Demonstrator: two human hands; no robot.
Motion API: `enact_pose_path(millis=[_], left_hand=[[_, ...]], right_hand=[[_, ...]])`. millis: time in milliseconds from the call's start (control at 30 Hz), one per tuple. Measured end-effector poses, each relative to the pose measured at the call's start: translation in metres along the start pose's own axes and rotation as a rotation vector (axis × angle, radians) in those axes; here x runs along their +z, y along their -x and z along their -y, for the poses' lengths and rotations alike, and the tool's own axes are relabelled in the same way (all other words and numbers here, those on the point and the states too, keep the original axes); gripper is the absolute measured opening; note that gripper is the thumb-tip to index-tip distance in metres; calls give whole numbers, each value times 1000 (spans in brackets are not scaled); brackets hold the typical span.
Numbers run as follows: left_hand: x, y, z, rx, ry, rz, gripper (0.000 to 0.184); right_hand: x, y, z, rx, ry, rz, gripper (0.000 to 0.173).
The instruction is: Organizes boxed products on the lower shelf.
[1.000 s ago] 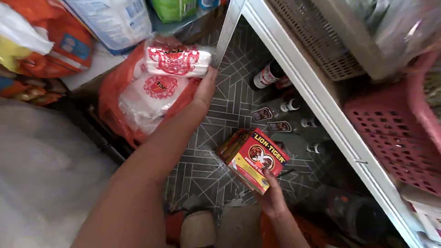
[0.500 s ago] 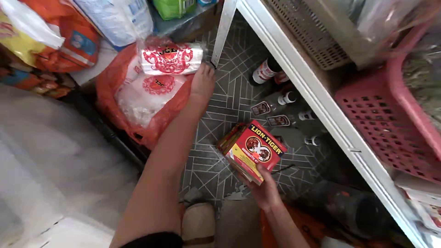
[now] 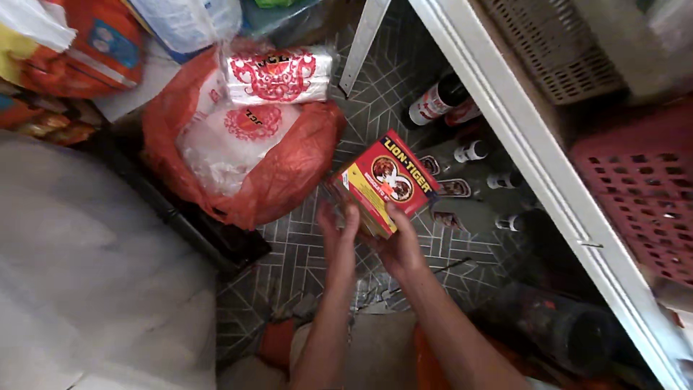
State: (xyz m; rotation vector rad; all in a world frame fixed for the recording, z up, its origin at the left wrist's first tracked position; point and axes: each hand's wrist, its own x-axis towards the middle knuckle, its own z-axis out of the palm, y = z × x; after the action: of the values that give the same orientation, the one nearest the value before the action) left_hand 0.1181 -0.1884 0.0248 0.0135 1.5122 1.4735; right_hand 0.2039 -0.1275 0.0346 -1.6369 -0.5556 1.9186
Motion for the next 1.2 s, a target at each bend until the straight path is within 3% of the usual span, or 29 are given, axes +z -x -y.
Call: enact_pose_path(millis=[100,233,533,933,1067,1200], left_hand=[[7,-13,-3,-139,34,191,97],[29,-38,-16,-260,27,136,111],[56,-66,-24,-117,-154,180,101],[68,-136,-65,-46,-194,324,85],[73,-142,-78,-50,-300,279,84],[83,-141,-89,163,-396,199,81]], right_hand=[[18,-9,9,-14,15,-31,50],[23,-19,19,-33,-2,-29,50],[15,-38,44,-45,-44,124,44],[54,-71,70,28,-28,61,73],[52,-68,72,-58,-137,-3,75],[42,-65,72,-80,-275,-81,72]])
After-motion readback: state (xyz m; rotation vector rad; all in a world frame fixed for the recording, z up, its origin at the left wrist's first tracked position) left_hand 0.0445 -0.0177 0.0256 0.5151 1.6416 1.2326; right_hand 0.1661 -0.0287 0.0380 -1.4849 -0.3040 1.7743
